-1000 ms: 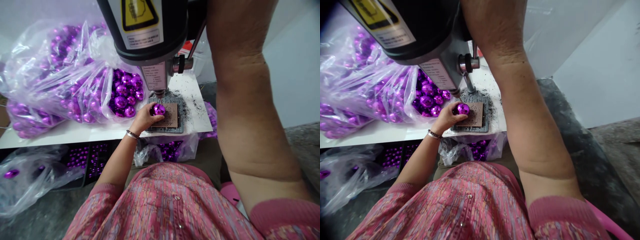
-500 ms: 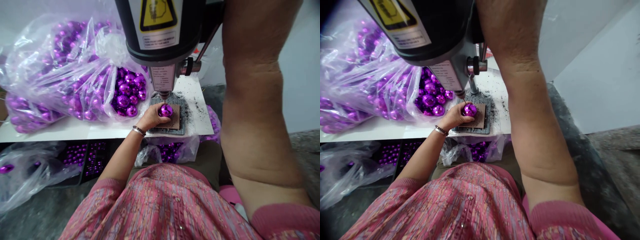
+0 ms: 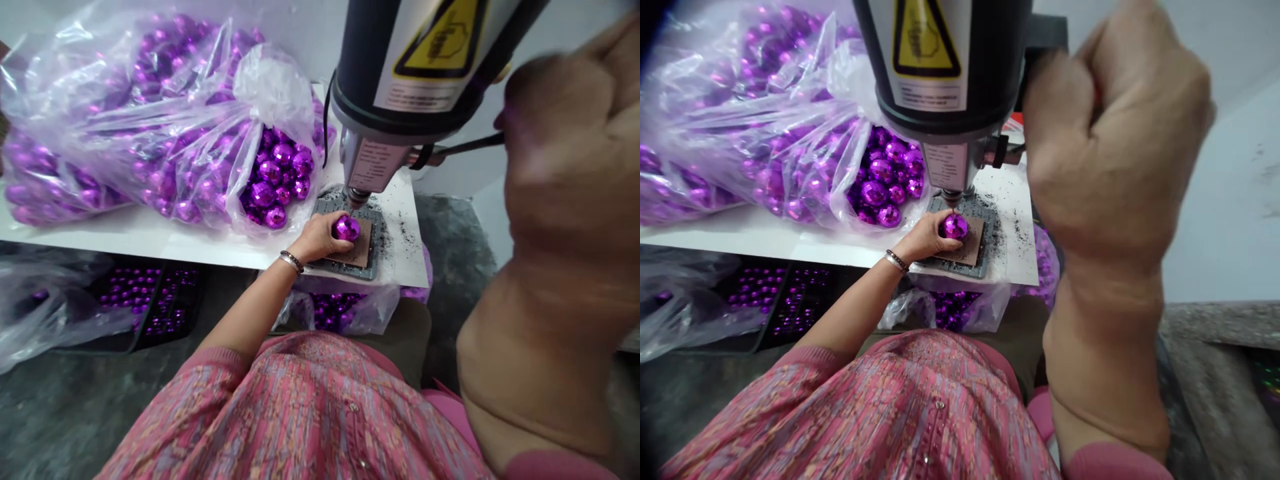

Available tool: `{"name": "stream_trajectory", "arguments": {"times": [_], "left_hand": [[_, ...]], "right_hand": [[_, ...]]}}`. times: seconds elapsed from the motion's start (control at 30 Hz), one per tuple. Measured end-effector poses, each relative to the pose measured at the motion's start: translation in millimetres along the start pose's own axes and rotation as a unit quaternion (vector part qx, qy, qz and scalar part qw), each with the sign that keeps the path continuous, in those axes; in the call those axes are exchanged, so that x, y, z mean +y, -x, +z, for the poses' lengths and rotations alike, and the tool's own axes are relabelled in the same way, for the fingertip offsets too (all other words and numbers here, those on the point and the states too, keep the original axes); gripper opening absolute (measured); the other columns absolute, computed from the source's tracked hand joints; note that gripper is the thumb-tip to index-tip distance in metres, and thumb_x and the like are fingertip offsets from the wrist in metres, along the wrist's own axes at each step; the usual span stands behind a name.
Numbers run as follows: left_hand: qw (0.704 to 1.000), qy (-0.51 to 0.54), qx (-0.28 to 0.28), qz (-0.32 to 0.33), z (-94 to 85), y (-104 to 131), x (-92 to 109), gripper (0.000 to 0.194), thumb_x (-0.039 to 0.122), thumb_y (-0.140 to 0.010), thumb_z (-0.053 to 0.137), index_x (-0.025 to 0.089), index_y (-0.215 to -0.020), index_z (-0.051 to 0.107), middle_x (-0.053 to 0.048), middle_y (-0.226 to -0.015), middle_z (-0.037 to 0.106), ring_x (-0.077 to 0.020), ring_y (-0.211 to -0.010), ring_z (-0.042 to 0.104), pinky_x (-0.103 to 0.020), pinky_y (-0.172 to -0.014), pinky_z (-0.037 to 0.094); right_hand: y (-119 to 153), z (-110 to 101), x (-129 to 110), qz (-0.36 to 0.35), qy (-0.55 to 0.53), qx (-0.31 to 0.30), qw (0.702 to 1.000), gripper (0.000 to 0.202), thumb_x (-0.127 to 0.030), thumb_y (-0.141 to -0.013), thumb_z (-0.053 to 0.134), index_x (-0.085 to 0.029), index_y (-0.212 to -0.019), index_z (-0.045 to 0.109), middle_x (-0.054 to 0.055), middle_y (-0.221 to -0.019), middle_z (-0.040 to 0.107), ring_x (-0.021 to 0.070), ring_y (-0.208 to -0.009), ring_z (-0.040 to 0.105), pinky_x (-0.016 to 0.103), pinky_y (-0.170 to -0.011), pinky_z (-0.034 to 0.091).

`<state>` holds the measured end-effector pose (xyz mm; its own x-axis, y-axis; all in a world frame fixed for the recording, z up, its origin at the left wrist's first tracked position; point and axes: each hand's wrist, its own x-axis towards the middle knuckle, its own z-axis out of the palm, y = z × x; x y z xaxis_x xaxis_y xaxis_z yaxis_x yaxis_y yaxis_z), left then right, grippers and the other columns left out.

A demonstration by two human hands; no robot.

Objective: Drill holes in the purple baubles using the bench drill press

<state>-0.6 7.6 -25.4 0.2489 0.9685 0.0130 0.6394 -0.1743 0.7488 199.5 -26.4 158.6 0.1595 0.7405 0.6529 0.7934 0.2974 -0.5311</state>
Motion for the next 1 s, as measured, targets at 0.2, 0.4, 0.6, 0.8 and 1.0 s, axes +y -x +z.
{"name": "stream_trajectory", "arguments": {"times": [0.2, 0.4, 0.6, 0.8, 1.0], "left_hand": [[1.000, -0.001, 0.003, -0.001, 1.3, 1.0, 4.2, 0.054, 0.027, -0.063, 0.090, 0.021, -0.116, 0.078, -0.006, -0.099, 0.077, -0.0332, -0.103, 0.066, -0.045, -0.101, 0.052], [0.999, -0.032, -0.006, 0.018, 3.5, 0.5, 0.8, 0.047, 0.031, -0.068, 0.087, 0.022, -0.112, 0.076, -0.005, -0.097, 0.076, -0.0307, -0.097, 0.066, -0.041, -0.095, 0.052], [0.999, -0.039, -0.009, 0.021, 2.2, 2.3, 2.9, 0.046, 0.032, -0.071, 0.085, 0.021, -0.115, 0.076, -0.005, -0.101, 0.077, -0.0307, -0.100, 0.066, -0.039, -0.095, 0.051], [0.998, -0.061, -0.013, 0.009, 1.0, 4.4, 5.3, 0.048, 0.034, -0.073, 0.084, 0.022, -0.119, 0.075, -0.003, -0.104, 0.077, -0.0289, -0.105, 0.067, -0.036, -0.097, 0.051], [0.998, -0.067, -0.007, 0.000, 2.3, 5.4, 6.8, 0.048, 0.035, -0.074, 0.084, 0.023, -0.120, 0.075, -0.003, -0.105, 0.078, -0.0302, -0.107, 0.068, -0.037, -0.097, 0.051]], "right_hand": [[26.4, -2.2, -7.6, 0.045, 0.070, -0.025, 0.996, 0.048, -0.058, -0.085, 0.046, -0.014, -0.071, 0.039, 0.002, -0.067, 0.043, 0.0021, -0.063, 0.023, 0.030, -0.071, 0.021], [51.3, 23.8, -4.0, 0.004, -0.034, 0.112, 0.993, 0.029, -0.028, -0.086, 0.042, -0.014, -0.098, 0.065, 0.000, -0.086, 0.060, -0.0028, -0.069, 0.038, 0.025, -0.073, 0.028], [63.4, 37.6, 3.6, -0.044, -0.095, 0.179, 0.978, 0.034, -0.018, -0.083, 0.042, -0.010, -0.105, 0.067, 0.001, -0.092, 0.062, -0.0053, -0.068, 0.029, 0.021, -0.067, 0.021], [72.4, 43.9, 14.8, -0.070, -0.069, 0.172, 0.980, 0.032, -0.020, -0.096, 0.040, -0.005, -0.114, 0.061, 0.002, -0.102, 0.062, -0.0101, -0.066, 0.026, 0.015, -0.067, 0.018], [77.6, 60.0, 29.9, -0.111, -0.070, 0.223, 0.966, 0.032, -0.024, -0.100, 0.042, -0.004, -0.111, 0.065, 0.001, -0.090, 0.054, -0.0097, -0.065, 0.029, 0.012, -0.065, 0.025]]}}
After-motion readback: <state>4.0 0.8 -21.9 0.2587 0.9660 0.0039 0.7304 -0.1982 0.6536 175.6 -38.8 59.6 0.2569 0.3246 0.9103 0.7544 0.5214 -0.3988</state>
